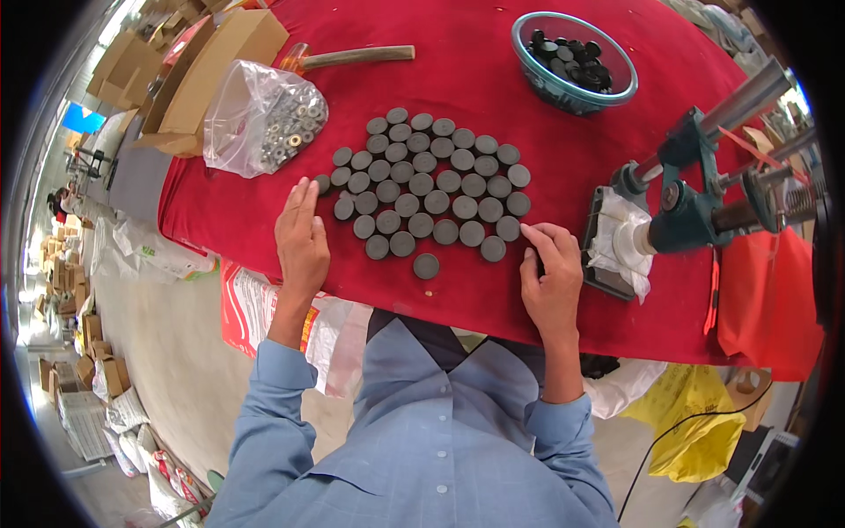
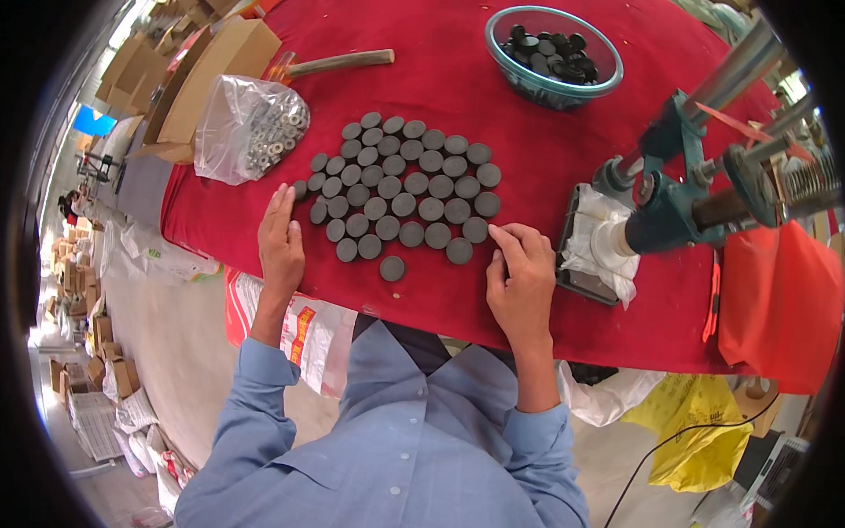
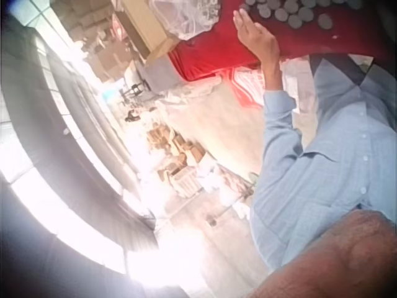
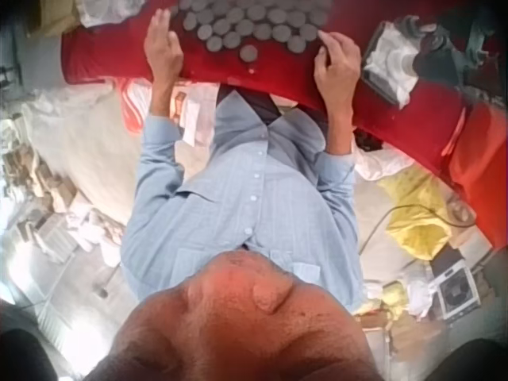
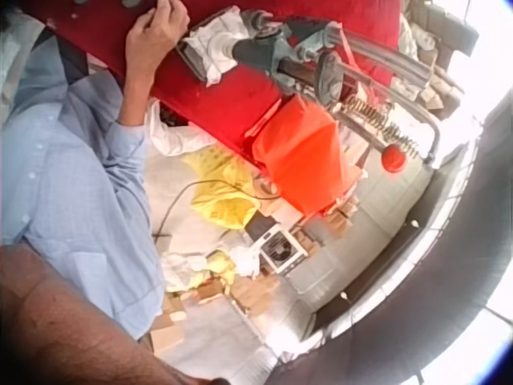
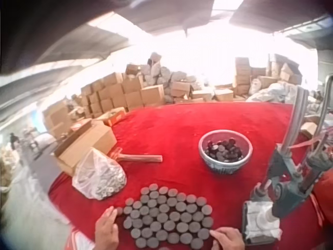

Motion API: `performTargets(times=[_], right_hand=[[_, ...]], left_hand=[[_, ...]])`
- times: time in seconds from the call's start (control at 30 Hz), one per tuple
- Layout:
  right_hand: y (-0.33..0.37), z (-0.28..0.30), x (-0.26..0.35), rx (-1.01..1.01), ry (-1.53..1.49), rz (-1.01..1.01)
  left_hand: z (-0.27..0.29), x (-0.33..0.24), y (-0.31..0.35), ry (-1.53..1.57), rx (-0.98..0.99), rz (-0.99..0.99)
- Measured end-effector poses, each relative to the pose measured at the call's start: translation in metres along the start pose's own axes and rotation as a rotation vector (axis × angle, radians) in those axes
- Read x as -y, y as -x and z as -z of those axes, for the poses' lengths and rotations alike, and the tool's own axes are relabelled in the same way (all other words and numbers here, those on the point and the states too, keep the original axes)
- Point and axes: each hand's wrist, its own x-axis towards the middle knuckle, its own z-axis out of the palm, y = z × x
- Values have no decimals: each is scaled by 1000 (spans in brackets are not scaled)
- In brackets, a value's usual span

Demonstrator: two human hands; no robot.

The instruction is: The person sorts a pile of small, round, dark grey objects on a red table. They pick up the items one by one, inspect them, and arrange them into a neat grid pattern. A green mechanical press and a bowl of similar items are visible on the table but are not used during the clip.

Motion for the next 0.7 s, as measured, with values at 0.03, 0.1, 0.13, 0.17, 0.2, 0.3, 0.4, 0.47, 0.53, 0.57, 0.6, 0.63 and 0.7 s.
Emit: performTargets(times=[0.03,0.1,0.13,0.17,0.2,0.3,0.4,0.47,0.53,0.57,0.6,0.63,0.7], right_hand=[[0,0,0,-1,1,1],[0,-2,-3,1,9,1],[0,-1,-3,0,9,5],[1,0,-2,-1,9,10],[0,0,-3,-1,12,11],[2,-1,-4,-2,15,11],[3,-1,-3,-5,19,8],[2,0,-2,-3,34,3],[2,1,-3,-1,29,-3],[1,0,-3,0,27,-6],[2,-1,-4,-4,21,-5],[2,-2,-3,-8,16,-5],[3,-2,-3,-17,19,8]], left_hand=[[2,-4,0,-5,-22,-15],[6,-17,-2,1,-19,-66],[7,-29,-6,13,-5,-105],[7,-40,-8,24,9,-143],[5,-47,-10,-2,36,-158],[-6,-51,-9,-65,106,-154],[-9,-51,-1,-89,88,-104],[-10,-53,2,-102,96,-85],[-10,-58,-2,-112,96,-65],[-10,-56,-3,-88,95,-61],[-11,-55,-2,-65,95,-58],[-11,-53,-3,-41,94,-57],[-10,-50,-7,-68,86,-102]])
